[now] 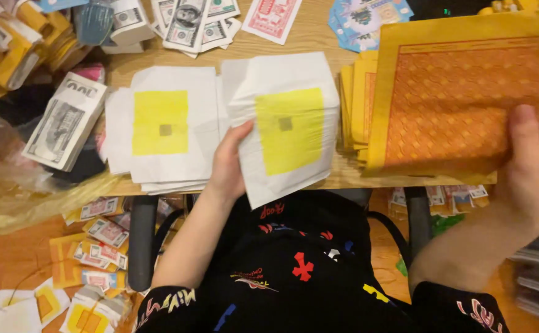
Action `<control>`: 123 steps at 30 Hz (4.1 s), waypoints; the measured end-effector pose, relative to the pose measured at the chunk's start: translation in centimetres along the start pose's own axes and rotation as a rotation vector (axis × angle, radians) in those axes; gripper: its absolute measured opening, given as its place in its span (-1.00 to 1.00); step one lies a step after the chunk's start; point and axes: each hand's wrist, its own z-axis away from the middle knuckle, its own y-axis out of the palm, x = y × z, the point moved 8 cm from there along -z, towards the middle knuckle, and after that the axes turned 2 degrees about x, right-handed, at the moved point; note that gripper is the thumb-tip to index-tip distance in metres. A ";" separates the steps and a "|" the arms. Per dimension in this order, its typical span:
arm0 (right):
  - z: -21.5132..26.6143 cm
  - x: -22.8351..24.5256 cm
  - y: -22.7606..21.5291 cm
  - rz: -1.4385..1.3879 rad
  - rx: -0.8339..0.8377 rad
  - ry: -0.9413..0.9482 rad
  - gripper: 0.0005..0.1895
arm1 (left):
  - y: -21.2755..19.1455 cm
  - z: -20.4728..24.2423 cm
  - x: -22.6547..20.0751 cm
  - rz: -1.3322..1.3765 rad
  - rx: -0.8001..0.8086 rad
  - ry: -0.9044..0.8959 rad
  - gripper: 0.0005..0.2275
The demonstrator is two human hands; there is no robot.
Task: The person organizes various stacks of paper goods and play currency by hand, placing specific sheets into white paper envelopes and folding them together with larger yellow sheets. They handle multiple different denominations of play money and patterned paper sheets, combining them before placing the assembled items into bags.
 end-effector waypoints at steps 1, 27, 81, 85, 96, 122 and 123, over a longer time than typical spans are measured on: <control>0.1 -0.4 0.7 -0.237 0.063 -0.017 -0.77 | 0.5 -0.3 0.5 0.006 0.015 0.000 -0.60; 4.2 10.3 11.7 -0.628 0.623 0.363 0.18 | 13.8 6.8 4.6 -2.335 0.495 1.072 -0.49; 5.2 7.7 21.4 -1.108 0.915 0.257 -0.13 | 3.0 -3.2 4.3 -0.528 0.265 0.228 -0.56; 6.3 3.9 21.0 -0.913 0.504 0.380 -0.74 | 5.0 -3.0 3.3 -0.770 0.175 0.418 -0.48; 1.6 7.5 14.1 -0.788 0.497 0.300 -0.35 | -2.5 -20.4 -19.0 -1.958 -0.260 0.896 -0.93; 1.5 6.2 24.9 -1.109 0.252 0.439 -0.69 | 12.7 -4.9 -5.4 -2.031 0.184 0.778 -0.66; 1.8 6.3 25.4 -1.110 0.249 0.435 -0.69 | 12.8 -4.3 -4.4 -2.031 0.188 0.782 -0.66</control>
